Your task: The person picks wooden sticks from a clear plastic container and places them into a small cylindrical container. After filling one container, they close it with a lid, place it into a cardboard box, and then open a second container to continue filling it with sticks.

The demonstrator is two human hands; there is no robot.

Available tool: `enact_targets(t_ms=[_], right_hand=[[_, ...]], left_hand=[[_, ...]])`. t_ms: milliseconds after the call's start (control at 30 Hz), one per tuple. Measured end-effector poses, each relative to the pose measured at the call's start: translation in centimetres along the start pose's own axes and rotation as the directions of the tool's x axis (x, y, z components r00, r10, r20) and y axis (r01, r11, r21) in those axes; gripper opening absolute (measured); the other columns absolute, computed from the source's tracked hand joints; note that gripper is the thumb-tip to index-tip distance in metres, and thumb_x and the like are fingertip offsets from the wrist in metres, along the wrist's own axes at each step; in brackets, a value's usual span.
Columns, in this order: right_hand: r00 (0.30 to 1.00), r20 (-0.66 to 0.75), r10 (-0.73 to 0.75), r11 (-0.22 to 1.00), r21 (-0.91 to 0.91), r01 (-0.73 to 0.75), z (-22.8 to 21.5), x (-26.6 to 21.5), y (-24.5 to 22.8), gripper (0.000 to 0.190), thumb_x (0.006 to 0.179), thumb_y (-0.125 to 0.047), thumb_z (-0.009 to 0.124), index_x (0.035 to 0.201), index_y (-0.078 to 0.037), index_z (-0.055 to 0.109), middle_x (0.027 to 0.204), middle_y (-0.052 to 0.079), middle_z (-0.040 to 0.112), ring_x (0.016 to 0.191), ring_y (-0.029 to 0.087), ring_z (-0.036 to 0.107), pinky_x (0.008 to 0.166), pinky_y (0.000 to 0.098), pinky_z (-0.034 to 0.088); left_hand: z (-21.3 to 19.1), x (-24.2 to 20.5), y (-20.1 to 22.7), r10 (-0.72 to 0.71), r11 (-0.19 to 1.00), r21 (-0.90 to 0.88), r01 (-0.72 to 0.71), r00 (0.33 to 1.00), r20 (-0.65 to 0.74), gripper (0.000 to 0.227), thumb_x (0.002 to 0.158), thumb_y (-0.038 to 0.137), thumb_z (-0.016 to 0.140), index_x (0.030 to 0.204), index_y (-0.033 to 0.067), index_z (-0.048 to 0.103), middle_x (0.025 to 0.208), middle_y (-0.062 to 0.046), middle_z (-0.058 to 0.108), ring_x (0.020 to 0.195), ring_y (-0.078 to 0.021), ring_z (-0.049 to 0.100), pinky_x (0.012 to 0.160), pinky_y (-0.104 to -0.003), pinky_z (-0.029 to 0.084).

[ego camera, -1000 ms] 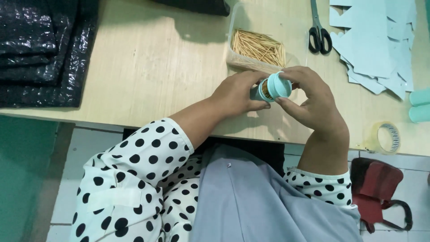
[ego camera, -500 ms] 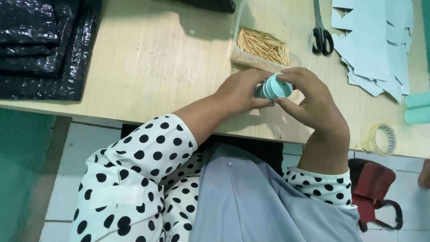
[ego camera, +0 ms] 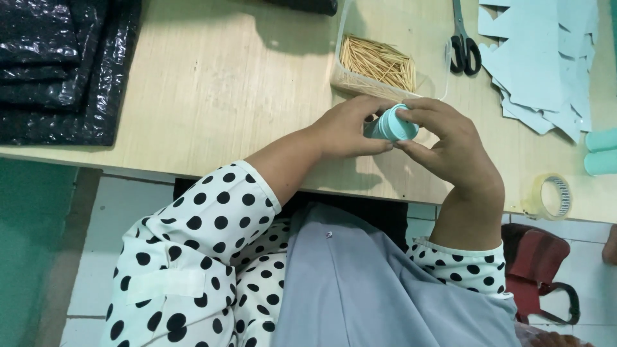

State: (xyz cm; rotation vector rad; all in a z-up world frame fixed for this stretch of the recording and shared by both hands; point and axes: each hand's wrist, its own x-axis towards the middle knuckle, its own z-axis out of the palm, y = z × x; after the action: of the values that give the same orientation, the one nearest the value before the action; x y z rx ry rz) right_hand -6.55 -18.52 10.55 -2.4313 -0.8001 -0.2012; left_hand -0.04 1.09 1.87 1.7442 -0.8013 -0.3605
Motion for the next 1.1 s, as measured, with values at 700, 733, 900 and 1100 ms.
enact_targets(t_ms=[700, 733, 900, 1100], right_hand=[[1.000, -0.030, 0.007, 1.000, -0.006, -0.007, 0.5, -1.2, 2.8, 0.042, 0.083, -0.007, 0.088, 0.121, 0.003, 0.075, 0.122, 0.029, 0.069, 0.109, 0.048, 0.068, 0.091, 0.0509, 0.054], [0.999, -0.040, -0.003, 1.000, -0.001, 0.003, 0.6, -1.4, 2.8, 0.042, 0.083, -0.007, 0.088, 0.121, 0.003, 0.075, 0.122, 0.029, 0.069, 0.109, 0.048, 0.068, 0.091, 0.0509, 0.054], [0.998, -0.066, 0.019, 1.000, 0.004, -0.019, 1.3, -2.0, 3.2, 0.049, 0.083, -0.010, 0.084, 0.129, -0.001, 0.071, 0.131, 0.025, 0.066, 0.120, 0.046, 0.064, 0.099, 0.0513, 0.052], [0.995, -0.071, 0.067, 0.998, 0.025, -0.066, 2.4, -3.2, 3.3, 0.090, 0.066, 0.000, 0.086, 0.147, 0.000, 0.047, 0.143, 0.029, 0.048, 0.133, 0.047, 0.052, 0.103, 0.0479, 0.054]], left_hand=[[0.5, 0.9, -1.8, -0.065, 0.991, -0.116, 0.059, 0.997, -0.040, 0.047, 0.094, 0.046, 0.070, 0.131, 0.0163, 0.069, 0.117, -0.006, 0.072, 0.101, -0.0210, 0.073, 0.094, -0.034, 0.058], [0.7, 0.9, -2.0, -0.064, 0.993, -0.102, 0.059, 0.997, -0.043, 0.047, 0.094, 0.046, 0.070, 0.131, 0.0163, 0.069, 0.117, -0.006, 0.072, 0.101, -0.0210, 0.073, 0.094, -0.034, 0.058], [0.8, 0.4, -0.8, 0.093, 0.994, -0.047, -0.096, 0.994, -0.055, 0.060, 0.092, 0.045, 0.073, 0.137, 0.0074, 0.061, 0.126, -0.019, 0.068, 0.123, -0.0349, 0.065, 0.107, -0.044, 0.054], [0.3, 0.1, 0.0, 0.087, 0.990, 0.114, -0.088, 0.996, 0.016, 0.073, 0.084, 0.032, 0.081, 0.148, 0.0152, 0.049, 0.136, -0.014, 0.065, 0.132, -0.0346, 0.059, 0.116, -0.050, 0.046]])
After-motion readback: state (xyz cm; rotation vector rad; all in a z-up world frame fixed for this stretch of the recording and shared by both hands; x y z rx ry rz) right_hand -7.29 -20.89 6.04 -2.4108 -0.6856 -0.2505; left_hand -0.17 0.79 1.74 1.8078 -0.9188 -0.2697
